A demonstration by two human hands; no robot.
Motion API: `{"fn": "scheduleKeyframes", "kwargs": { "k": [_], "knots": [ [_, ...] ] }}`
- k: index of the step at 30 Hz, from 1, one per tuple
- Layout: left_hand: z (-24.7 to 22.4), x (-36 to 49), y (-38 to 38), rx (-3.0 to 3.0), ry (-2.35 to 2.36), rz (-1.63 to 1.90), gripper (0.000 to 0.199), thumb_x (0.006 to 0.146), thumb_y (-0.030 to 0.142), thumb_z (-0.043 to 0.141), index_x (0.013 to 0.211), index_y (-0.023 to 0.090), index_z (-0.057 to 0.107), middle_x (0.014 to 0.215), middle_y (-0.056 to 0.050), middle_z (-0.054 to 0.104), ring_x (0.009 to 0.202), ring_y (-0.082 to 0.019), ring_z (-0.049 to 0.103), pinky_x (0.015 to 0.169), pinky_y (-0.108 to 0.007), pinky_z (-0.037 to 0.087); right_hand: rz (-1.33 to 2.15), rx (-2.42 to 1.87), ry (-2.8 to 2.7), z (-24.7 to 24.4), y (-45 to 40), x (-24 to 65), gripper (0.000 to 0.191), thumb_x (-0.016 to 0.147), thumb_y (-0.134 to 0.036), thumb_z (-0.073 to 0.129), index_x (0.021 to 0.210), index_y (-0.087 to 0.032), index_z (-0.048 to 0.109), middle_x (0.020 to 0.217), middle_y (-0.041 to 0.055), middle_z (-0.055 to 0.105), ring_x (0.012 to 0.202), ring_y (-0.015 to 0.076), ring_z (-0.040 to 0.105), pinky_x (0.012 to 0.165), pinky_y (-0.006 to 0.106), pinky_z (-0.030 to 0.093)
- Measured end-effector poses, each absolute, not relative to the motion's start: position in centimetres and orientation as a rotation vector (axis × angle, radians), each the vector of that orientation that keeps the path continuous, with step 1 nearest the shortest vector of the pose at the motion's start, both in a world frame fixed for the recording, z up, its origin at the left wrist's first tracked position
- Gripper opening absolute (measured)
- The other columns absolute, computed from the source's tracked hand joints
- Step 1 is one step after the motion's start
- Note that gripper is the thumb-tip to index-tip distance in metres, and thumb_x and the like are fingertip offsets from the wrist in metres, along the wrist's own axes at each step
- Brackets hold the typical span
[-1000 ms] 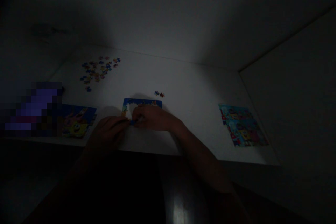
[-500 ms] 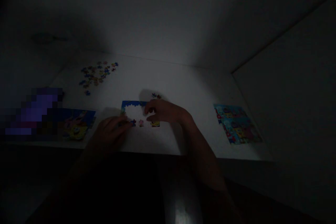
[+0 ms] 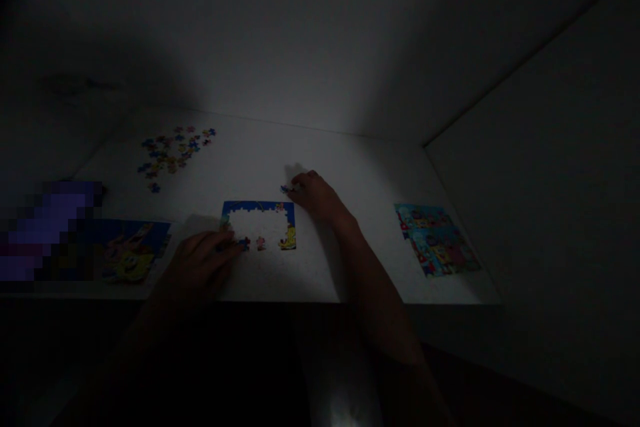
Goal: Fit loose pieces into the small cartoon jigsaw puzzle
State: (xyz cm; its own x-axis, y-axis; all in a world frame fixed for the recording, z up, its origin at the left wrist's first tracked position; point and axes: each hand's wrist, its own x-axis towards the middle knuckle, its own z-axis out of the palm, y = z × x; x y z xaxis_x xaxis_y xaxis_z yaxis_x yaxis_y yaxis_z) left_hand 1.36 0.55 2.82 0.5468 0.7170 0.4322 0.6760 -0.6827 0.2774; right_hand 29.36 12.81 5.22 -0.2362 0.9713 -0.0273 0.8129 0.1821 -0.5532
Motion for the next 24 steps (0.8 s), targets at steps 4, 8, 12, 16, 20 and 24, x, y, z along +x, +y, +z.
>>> {"fn": "scheduleKeyframes", "kwargs": {
  "k": [4, 8, 12, 16, 20, 24],
  "knots": [
    [2.8, 1.3, 0.5, 2.682, 1.189, 0.842, 0.028, 0.093, 0.015, 0.049, 0.116, 0.018, 0.065, 0.121, -0.012, 0.064, 0.110, -0.028, 0.055, 0.093, -0.048, 0.049, 0.640, -1.691, -2.089, 4.7, 12.8, 28.5, 0.025, 0.087, -0.036, 0.066, 0.105, -0.019, 0.069, 0.100, 0.0090, 0.057, 0.089, 0.0218, 0.058, 0.083, 0.038, 0.049],
    [3.0, 1.3, 0.5, 2.674, 1.174, 0.843, 0.027, 0.093, 0.015, 0.048, 0.114, 0.017, 0.065, 0.117, -0.011, 0.065, 0.109, -0.026, 0.057, 0.092, -0.045, 0.050, 0.652, -1.653, -2.081, 4.3, 12.8, 27.9, 0.016, 0.087, -0.028, 0.065, 0.100, -0.021, 0.070, 0.099, 0.0062, 0.056, 0.093, 0.0208, 0.058, 0.088, 0.037, 0.048],
    [3.1, 1.3, 0.4, 2.669, 1.179, 0.853, 0.026, 0.093, 0.016, 0.049, 0.113, 0.019, 0.066, 0.116, -0.010, 0.066, 0.106, -0.025, 0.058, 0.091, -0.044, 0.050, 0.717, -1.599, -2.087, 4.4, 12.9, 27.5, 0.014, 0.084, -0.022, 0.066, 0.096, -0.017, 0.070, 0.095, 0.0075, 0.057, 0.095, 0.0218, 0.057, 0.088, 0.037, 0.046],
    [3.2, 1.3, 0.3, 2.654, 1.164, 0.856, 0.027, 0.093, 0.015, 0.050, 0.114, 0.019, 0.067, 0.115, -0.010, 0.067, 0.105, -0.024, 0.059, 0.092, -0.043, 0.050, 0.753, -1.555, -2.121, 4.4, 13.1, 27.5, 0.011, 0.081, -0.018, 0.066, 0.091, -0.015, 0.069, 0.088, 0.0075, 0.059, 0.096, 0.0232, 0.055, 0.087, 0.038, 0.046],
    [3.0, 1.3, 0.3, 2.651, 1.159, 0.862, 0.028, 0.092, 0.014, 0.050, 0.114, 0.019, 0.067, 0.114, -0.009, 0.067, 0.103, -0.024, 0.059, 0.091, -0.042, 0.050, 0.820, -1.539, -2.121, 4.1, 13.2, 27.8, 0.012, 0.079, -0.019, 0.065, 0.091, -0.017, 0.068, 0.091, 0.0073, 0.057, 0.096, 0.0235, 0.054, 0.086, 0.039, 0.046],
    [2.8, 1.3, 0.4, 2.654, 1.158, 0.855, 0.027, 0.093, 0.015, 0.051, 0.114, 0.018, 0.067, 0.113, -0.010, 0.067, 0.103, -0.024, 0.059, 0.090, -0.043, 0.051, 0.848, -1.553, -2.092, 4.0, 13.2, 27.9, 0.013, 0.078, -0.020, 0.064, 0.091, -0.017, 0.066, 0.092, 0.0076, 0.056, 0.096, 0.0236, 0.053, 0.085, 0.039, 0.046]
  ]
}}
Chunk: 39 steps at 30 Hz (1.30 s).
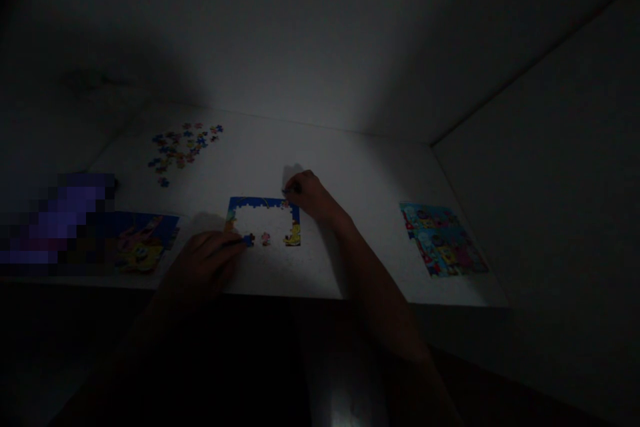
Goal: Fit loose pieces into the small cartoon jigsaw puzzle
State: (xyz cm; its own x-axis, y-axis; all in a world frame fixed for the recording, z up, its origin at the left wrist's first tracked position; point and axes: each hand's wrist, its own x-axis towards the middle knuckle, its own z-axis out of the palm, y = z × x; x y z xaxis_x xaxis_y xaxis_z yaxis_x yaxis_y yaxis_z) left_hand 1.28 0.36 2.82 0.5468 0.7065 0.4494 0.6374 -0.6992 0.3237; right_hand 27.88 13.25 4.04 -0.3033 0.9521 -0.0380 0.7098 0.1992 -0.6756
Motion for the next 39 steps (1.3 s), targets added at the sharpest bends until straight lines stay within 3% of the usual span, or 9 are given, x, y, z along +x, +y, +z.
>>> {"fn": "scheduleKeyframes", "kwargs": {
  "k": [5, 11, 16, 21, 28, 33, 39],
  "knots": [
    [3.0, 1.3, 0.3, 2.663, 1.155, 0.852, 0.026, 0.093, 0.015, 0.050, 0.113, 0.017, 0.067, 0.113, -0.011, 0.067, 0.105, -0.025, 0.058, 0.091, -0.044, 0.051, 0.941, -1.547, -2.008, 4.2, 13.1, 27.9, 0.016, 0.075, -0.023, 0.063, 0.090, -0.017, 0.061, 0.097, 0.0076, 0.056, 0.085, 0.0193, 0.054, 0.077, 0.035, 0.046],
    [3.4, 1.4, 0.4, 2.688, 1.146, 0.862, 0.025, 0.094, 0.015, 0.048, 0.111, 0.017, 0.066, 0.113, -0.009, 0.067, 0.104, -0.023, 0.058, 0.091, -0.042, 0.051, 1.144, -1.446, -1.887, 3.8, 13.0, 27.9, 0.016, 0.075, -0.024, 0.060, 0.088, -0.019, 0.053, 0.083, 0.0021, 0.059, 0.074, 0.0156, 0.055, 0.070, 0.031, 0.045],
    [3.2, 1.3, 0.5, 2.696, 1.127, 0.885, 0.025, 0.094, 0.015, 0.047, 0.112, 0.016, 0.065, 0.112, -0.010, 0.067, 0.102, -0.023, 0.058, 0.090, -0.042, 0.051, 1.152, -1.334, -1.821, 3.9, 13.2, 27.8, 0.015, 0.074, -0.025, 0.063, 0.085, -0.018, 0.055, 0.083, 0.0027, 0.061, 0.077, 0.0159, 0.057, 0.073, 0.032, 0.046],
    [2.9, 1.3, 0.5, 2.681, 1.135, 0.882, 0.025, 0.095, 0.016, 0.048, 0.113, 0.017, 0.066, 0.112, -0.010, 0.067, 0.104, -0.024, 0.058, 0.091, -0.042, 0.050, 1.396, -1.236, -1.742, 4.6, 12.7, 27.4, 0.020, 0.076, -0.028, 0.066, 0.093, -0.017, 0.064, 0.082, 0.0030, 0.066, 0.074, 0.0153, 0.060, 0.072, 0.032, 0.049],
    [3.1, 1.3, 0.4, 2.685, 1.138, 0.878, 0.025, 0.094, 0.016, 0.048, 0.113, 0.018, 0.065, 0.113, -0.009, 0.067, 0.103, -0.023, 0.058, 0.091, -0.041, 0.050, 1.493, -1.188, -1.915, 5.3, 11.7, 26.6, 0.024, 0.081, -0.031, 0.063, 0.099, -0.018, 0.073, 0.097, 0.0044, 0.073, 0.087, 0.0172, 0.064, 0.080, 0.032, 0.048],
    [3.1, 1.4, 0.5, 2.687, 1.123, 0.884, 0.025, 0.094, 0.014, 0.048, 0.112, 0.015, 0.066, 0.111, -0.010, 0.067, 0.102, -0.023, 0.058, 0.090, -0.041, 0.050, 1.513, -1.162, -2.031, 5.8, 11.3, 26.3, 0.027, 0.084, -0.032, 0.060, 0.103, -0.018, 0.072, 0.101, 0.0047, 0.072, 0.087, 0.0162, 0.063, 0.081, 0.031, 0.047],
    [3.3, 1.4, 0.4, 2.664, 1.132, 0.862, 0.026, 0.094, 0.015, 0.048, 0.114, 0.016, 0.065, 0.113, -0.010, 0.067, 0.103, -0.024, 0.057, 0.090, -0.042, 0.050, 1.520, -1.077, -2.165, 6.5, 10.1, 25.3, 0.017, 0.083, -0.025, 0.059, 0.096, -0.017, 0.067, 0.092, 0.0026, 0.069, 0.082, 0.0133, 0.060, 0.076, 0.028, 0.045]
  ]
}}
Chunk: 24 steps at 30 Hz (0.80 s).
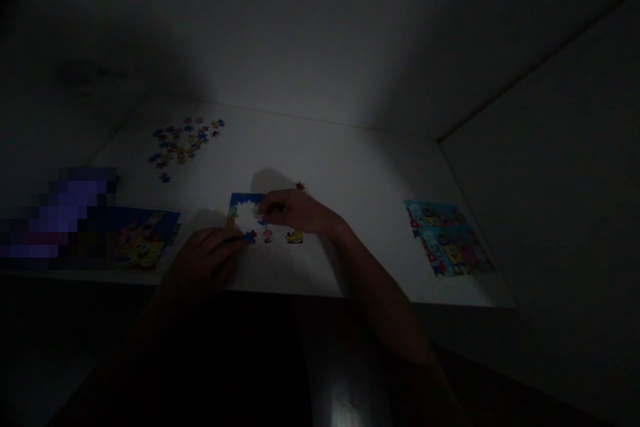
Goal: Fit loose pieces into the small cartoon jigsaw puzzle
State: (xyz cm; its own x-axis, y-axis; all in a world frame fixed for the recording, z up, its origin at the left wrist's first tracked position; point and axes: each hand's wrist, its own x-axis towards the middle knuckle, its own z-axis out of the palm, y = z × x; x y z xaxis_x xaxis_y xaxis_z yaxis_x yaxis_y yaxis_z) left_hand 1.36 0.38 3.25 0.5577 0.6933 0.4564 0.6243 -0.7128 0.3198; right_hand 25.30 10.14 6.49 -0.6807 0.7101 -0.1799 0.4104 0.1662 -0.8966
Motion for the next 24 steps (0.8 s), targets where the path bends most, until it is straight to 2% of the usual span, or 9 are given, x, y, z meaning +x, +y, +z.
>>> {"fn": "scheduleKeyframes", "kwargs": {
  "k": [3, 6, 16, 24],
  "knots": [
    [3.3, 1.4, 0.3, 2.664, 1.149, 0.849, 0.026, 0.094, 0.014, 0.048, 0.112, 0.016, 0.065, 0.113, -0.010, 0.066, 0.103, -0.023, 0.057, 0.091, -0.042, 0.050, 1.679, -1.012, -2.163, 6.3, 9.4, 24.7, 0.013, 0.083, -0.021, 0.057, 0.093, -0.017, 0.064, 0.084, 0.0017, 0.067, 0.075, 0.0126, 0.060, 0.068, 0.026, 0.044],
    [3.2, 1.3, 0.3, 2.663, 1.162, 0.849, 0.026, 0.093, 0.015, 0.049, 0.112, 0.016, 0.066, 0.111, -0.010, 0.066, 0.102, -0.023, 0.057, 0.090, -0.041, 0.050, 1.650, -1.025, -2.265, 6.1, 9.0, 24.2, 0.013, 0.082, -0.020, 0.058, 0.092, -0.017, 0.065, 0.081, 0.0004, 0.065, 0.071, 0.0118, 0.057, 0.063, 0.024, 0.041],
    [3.3, 1.4, 0.4, 2.709, 1.155, 0.833, 0.024, 0.094, 0.015, 0.047, 0.110, 0.014, 0.065, 0.111, -0.011, 0.067, 0.101, -0.024, 0.057, 0.088, -0.041, 0.050, 1.414, -1.066, -2.444, 6.8, 8.8, 23.9, 0.015, 0.082, -0.013, 0.055, 0.090, -0.016, 0.067, 0.076, -0.0003, 0.064, 0.067, 0.0111, 0.054, 0.065, 0.024, 0.037],
    [3.3, 1.5, 0.4, 2.682, 1.164, 0.842, 0.023, 0.094, 0.015, 0.048, 0.108, 0.015, 0.065, 0.111, -0.010, 0.066, 0.102, -0.024, 0.057, 0.089, -0.041, 0.049, 1.336, -1.028, -2.518, 6.6, 8.6, 23.7, 0.017, 0.083, -0.014, 0.055, 0.093, -0.017, 0.068, 0.087, 0.0019, 0.069, 0.077, 0.0132, 0.060, 0.069, 0.024, 0.040]
  ]
}}
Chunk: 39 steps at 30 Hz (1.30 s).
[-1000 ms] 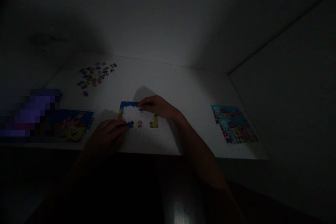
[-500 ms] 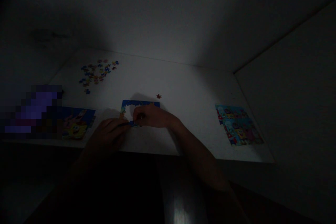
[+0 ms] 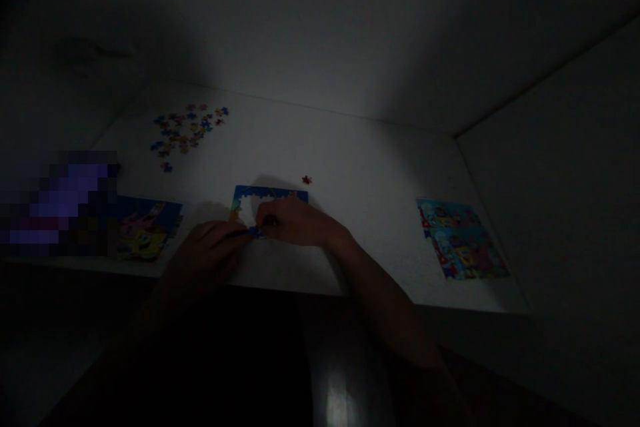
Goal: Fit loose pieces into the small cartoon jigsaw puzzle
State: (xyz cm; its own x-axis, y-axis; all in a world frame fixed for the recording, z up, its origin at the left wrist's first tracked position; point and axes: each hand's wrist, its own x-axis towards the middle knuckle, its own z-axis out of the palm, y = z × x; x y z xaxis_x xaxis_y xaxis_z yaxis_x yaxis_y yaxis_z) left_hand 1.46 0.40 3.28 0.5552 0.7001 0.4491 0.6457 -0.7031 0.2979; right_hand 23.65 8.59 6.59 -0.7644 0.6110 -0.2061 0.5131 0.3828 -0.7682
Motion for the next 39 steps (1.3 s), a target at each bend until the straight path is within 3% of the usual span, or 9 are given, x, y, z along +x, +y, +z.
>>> {"fn": "scheduleKeyframes", "kwargs": {
  "k": [10, 15, 19, 23, 39],
  "knots": [
    [3.3, 1.3, 0.4, 2.670, 1.167, 0.773, 0.026, 0.090, 0.015, 0.052, 0.112, 0.018, 0.065, 0.114, -0.010, 0.065, 0.105, -0.025, 0.056, 0.090, -0.042, 0.049, 1.259, -1.042, -2.565, 6.6, 8.5, 23.5, 0.014, 0.086, -0.017, 0.054, 0.091, -0.016, 0.067, 0.085, 0.0036, 0.068, 0.074, 0.0140, 0.060, 0.067, 0.026, 0.039],
    [3.2, 1.3, 0.4, 2.655, 1.172, 0.761, 0.026, 0.091, 0.016, 0.051, 0.113, 0.019, 0.066, 0.115, -0.009, 0.065, 0.105, -0.025, 0.056, 0.091, -0.043, 0.049, 1.420, -1.004, -2.472, 6.6, 8.7, 23.8, 0.015, 0.084, -0.015, 0.055, 0.093, -0.017, 0.067, 0.086, 0.0023, 0.069, 0.076, 0.0132, 0.060, 0.069, 0.025, 0.041],
    [3.2, 1.2, 0.3, 2.657, 1.156, 0.766, 0.028, 0.092, 0.015, 0.050, 0.114, 0.018, 0.066, 0.115, -0.010, 0.065, 0.107, -0.025, 0.056, 0.092, -0.044, 0.049, 1.593, -0.988, -2.275, 7.1, 9.4, 25.1, 0.017, 0.087, -0.023, 0.055, 0.098, -0.017, 0.066, 0.085, 0.0016, 0.067, 0.075, 0.0126, 0.059, 0.068, 0.025, 0.043],
    [3.1, 1.2, 0.3, 2.664, 1.140, 0.767, 0.027, 0.093, 0.015, 0.049, 0.115, 0.016, 0.065, 0.116, -0.011, 0.065, 0.106, -0.026, 0.057, 0.091, -0.045, 0.049, 1.527, -1.074, -2.242, 7.8, 10.3, 26.9, 0.020, 0.087, -0.028, 0.057, 0.100, -0.016, 0.067, 0.088, 0.0023, 0.067, 0.077, 0.0128, 0.059, 0.069, 0.026, 0.044],
    [3.2, 1.3, 0.5, 2.669, 1.114, 0.829, 0.025, 0.092, 0.015, 0.051, 0.112, 0.016, 0.067, 0.115, -0.011, 0.066, 0.105, -0.025, 0.058, 0.091, -0.043, 0.050, 1.718, -1.009, -2.406, 6.9, 10.7, 27.6, 0.013, 0.085, -0.022, 0.060, 0.091, -0.015, 0.070, 0.090, 0.0036, 0.071, 0.080, 0.0128, 0.062, 0.071, 0.025, 0.045]
  ]
}}
